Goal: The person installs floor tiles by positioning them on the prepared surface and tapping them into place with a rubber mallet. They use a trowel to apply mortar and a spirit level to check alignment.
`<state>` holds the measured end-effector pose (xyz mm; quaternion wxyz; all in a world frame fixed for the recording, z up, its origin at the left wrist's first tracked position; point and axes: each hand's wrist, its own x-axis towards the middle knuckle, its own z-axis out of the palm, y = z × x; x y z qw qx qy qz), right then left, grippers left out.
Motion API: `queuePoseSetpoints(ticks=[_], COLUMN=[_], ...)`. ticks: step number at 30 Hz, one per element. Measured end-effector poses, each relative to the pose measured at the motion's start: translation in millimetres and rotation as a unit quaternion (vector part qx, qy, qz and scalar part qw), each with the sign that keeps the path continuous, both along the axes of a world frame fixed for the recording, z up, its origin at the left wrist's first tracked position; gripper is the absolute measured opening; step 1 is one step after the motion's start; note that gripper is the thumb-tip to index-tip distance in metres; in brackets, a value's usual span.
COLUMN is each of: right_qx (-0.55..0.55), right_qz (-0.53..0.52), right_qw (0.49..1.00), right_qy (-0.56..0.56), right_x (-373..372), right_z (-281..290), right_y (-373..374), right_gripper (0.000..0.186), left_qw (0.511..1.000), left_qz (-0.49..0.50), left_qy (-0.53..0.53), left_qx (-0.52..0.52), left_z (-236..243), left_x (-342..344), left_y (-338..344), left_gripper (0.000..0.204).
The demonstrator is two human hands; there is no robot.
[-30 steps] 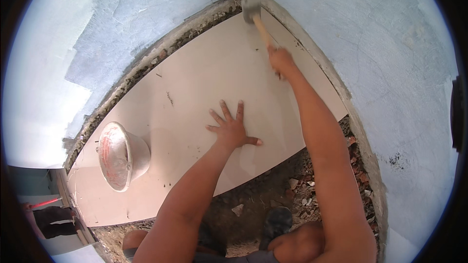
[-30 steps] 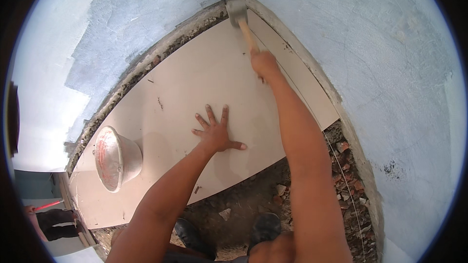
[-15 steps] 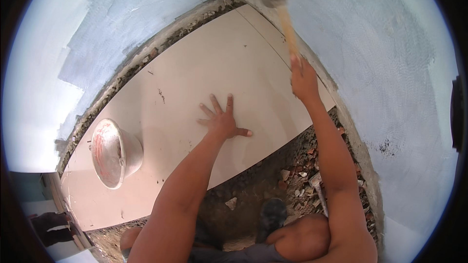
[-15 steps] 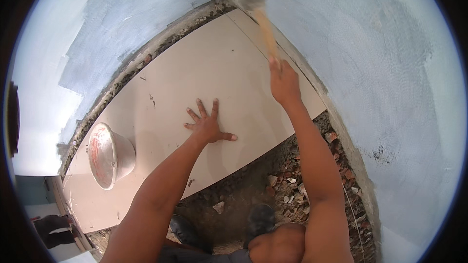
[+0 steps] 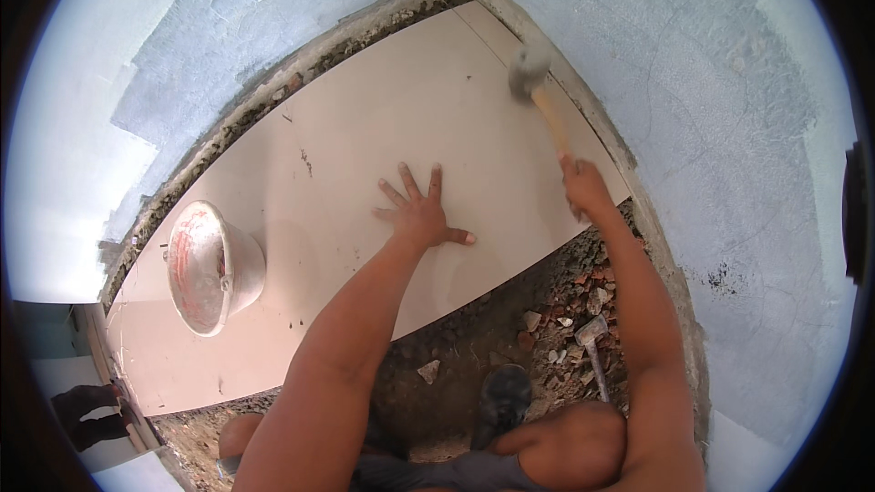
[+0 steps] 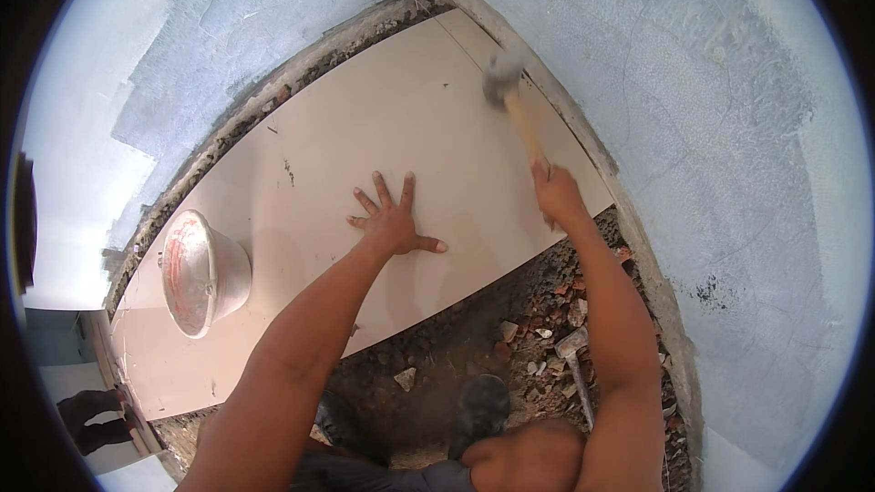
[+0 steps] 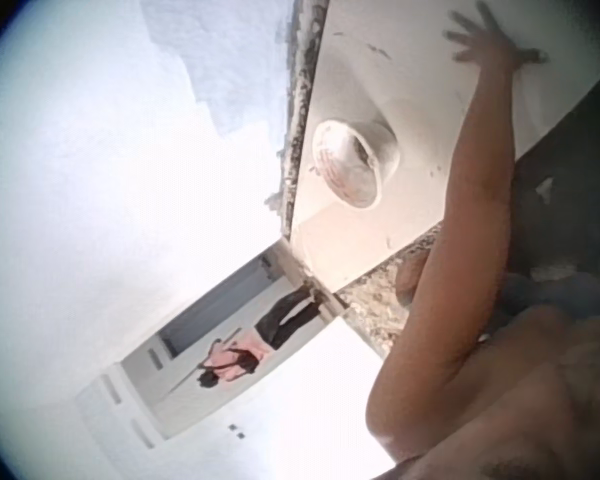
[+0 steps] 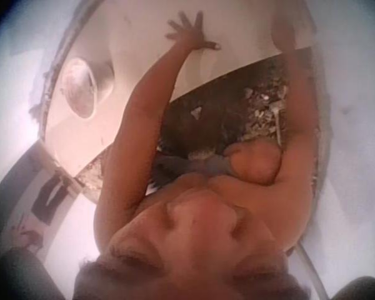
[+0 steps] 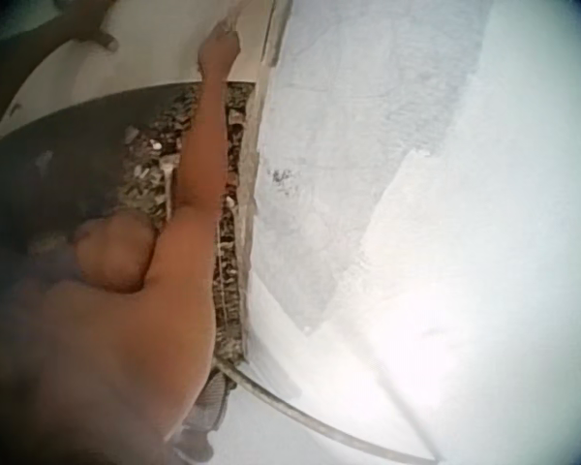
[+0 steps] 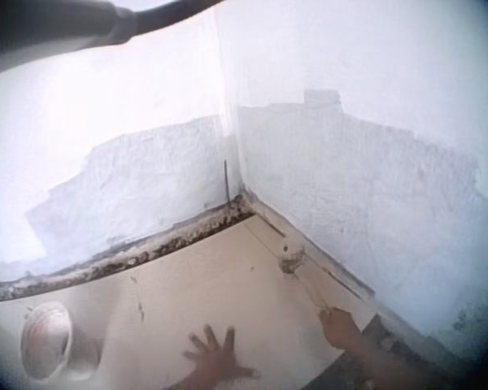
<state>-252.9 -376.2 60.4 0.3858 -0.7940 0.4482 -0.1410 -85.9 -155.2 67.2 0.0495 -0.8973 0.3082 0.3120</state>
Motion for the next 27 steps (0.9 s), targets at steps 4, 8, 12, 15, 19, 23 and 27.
queuePoseSetpoints(ticks=[4,8,12,15,19,23,27], right_qx=[0.079,-0.103,0.183,0.140,-0.060,0.122,0.062], right_qz=[-0.002,0.054,-0.034,-0.028,0.041,-0.023,-0.066], right_qw=[0.996,0.990,0.980,0.989,0.997,0.988,0.993], right_qy=[-0.036,-0.074,0.065,-0.034,0.023,0.088,-0.077], right_x=[1.0,-57.6,-53.8,-86.7,-162.9,-141.8,-153.6], right_z=[63.9,-8.9,58.8,80.2,6.1,59.8,60.3], right_y=[24.1,35.6,47.1,72.7,90.2,80.1,106.7], right_gripper=[0.053,0.052,0.052,0.053,0.049,0.048,0.053], left_qw=[1.000,1.000,1.000,1.000,1.000,1.000,1.000], left_qz=[0.006,-0.002,0.006,0.007,0.001,0.012,0.017], left_qy=[-0.009,-0.009,-0.011,-0.007,-0.007,-0.012,-0.020], left_qx=[0.008,-0.002,-0.004,0.005,0.000,0.010,0.006], left_z=[-1.4,0.6,-0.4,-4.7,-3.2,-3.4,-5.6], left_x=[4.1,-1.7,3.3,1.5,-1.3,1.4,3.8], left_y=[6.9,-0.7,5.9,8.9,-0.1,3.6,7.7], left_gripper=[0.149,0.147,0.146,0.146,0.146,0.146,0.146])
